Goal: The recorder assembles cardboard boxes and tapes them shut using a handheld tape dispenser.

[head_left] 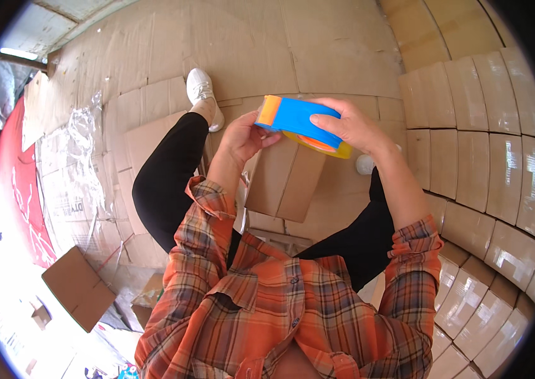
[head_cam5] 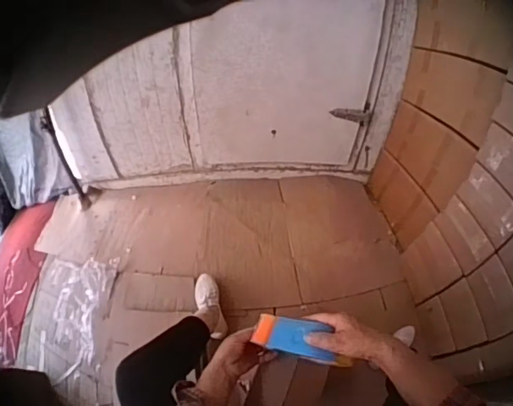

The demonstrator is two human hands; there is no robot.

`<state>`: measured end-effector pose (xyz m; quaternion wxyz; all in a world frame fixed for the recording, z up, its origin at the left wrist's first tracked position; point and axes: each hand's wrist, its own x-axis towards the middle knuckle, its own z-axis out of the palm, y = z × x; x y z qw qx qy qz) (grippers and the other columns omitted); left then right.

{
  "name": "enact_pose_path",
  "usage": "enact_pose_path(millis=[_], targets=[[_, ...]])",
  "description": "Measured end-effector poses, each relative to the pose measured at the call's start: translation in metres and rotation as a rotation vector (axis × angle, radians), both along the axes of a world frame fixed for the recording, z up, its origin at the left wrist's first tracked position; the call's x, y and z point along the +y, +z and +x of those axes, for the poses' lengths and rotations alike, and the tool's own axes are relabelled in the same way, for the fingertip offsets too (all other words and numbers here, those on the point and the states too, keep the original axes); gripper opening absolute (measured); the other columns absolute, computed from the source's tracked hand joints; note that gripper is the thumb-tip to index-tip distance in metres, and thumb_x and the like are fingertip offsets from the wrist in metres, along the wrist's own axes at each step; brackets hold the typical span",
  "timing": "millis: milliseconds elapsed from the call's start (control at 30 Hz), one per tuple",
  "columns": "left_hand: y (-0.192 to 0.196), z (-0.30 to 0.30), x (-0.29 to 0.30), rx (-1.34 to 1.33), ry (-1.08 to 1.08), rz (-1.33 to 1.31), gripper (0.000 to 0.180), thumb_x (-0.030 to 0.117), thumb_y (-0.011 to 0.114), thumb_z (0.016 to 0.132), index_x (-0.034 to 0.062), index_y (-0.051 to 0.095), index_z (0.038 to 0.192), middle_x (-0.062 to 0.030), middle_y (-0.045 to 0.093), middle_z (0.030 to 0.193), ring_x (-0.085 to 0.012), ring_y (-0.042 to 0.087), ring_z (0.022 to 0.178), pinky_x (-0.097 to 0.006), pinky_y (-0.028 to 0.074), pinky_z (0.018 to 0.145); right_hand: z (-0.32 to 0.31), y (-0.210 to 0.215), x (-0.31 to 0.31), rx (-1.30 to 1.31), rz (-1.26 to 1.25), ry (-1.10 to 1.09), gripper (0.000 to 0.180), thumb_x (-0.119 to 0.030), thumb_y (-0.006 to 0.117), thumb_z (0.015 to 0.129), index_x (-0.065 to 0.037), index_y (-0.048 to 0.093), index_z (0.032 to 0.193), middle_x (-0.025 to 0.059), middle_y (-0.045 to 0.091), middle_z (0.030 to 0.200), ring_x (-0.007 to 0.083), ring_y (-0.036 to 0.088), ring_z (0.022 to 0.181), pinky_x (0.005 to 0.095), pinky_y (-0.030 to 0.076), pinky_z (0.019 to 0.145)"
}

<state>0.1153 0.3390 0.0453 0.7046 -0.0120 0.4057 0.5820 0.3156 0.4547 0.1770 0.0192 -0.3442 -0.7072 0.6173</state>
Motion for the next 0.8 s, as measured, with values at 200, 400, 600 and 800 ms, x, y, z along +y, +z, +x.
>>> enact_pose_path(millis=[200,400,600,800], targets=[[-0.004,0.010,0.003,-0.286,0.049,0.058,0.031,0.035,0.049,0.099,0.0089,0.057,0.114,-0.0052,0.064,0.102,-0.0213,0.065,0.092,-0.052,0.050,0.090,0.008,0.002,0.005,-0.156,-0.016,-0.009,0.062,-0.047,0.063,0.084,0.003,0.058,0.121,0.0134,0.064,0.108,0.0192,0.060,0.099,0.0317,0.047,0.089],[-0.015,0.011,0.005,-0.224,-0.001,0.092,0.025,0.026,0.052,0.096,0.0078,0.059,0.110,-0.0062,0.066,0.103,-0.0198,0.066,0.092,-0.052,0.051,0.089,0.008,0.001,0.009,-0.235,0.017,0.003,0.065,-0.049,0.063,0.082,0.004,0.058,0.120,0.0139,0.064,0.107,0.0194,0.060,0.098,0.0318,0.047,0.088],[-0.010,0.012,0.004,-0.073,-0.008,0.043,0.024,0.024,0.055,0.092,0.0071,0.061,0.108,-0.0081,0.068,0.103,-0.0234,0.067,0.093,-0.047,0.055,0.083,0.000,-0.005,0.005,-0.250,0.048,-0.013,0.057,-0.044,0.063,0.084,0.005,0.060,0.115,0.0115,0.065,0.101,0.0165,0.060,0.093,0.0309,0.048,0.083],[-0.022,0.037,0.018,-0.072,0.030,0.035,0.026,0.025,0.052,0.094,0.0064,0.062,0.109,-0.0121,0.067,0.106,-0.0276,0.067,0.094,-0.050,0.056,0.083,0.014,-0.011,0.004,-0.213,0.051,-0.031,0.049,-0.040,0.065,0.086,0.003,0.061,0.108,0.0068,0.064,0.095,0.0130,0.058,0.086,0.0293,0.048,0.077]])
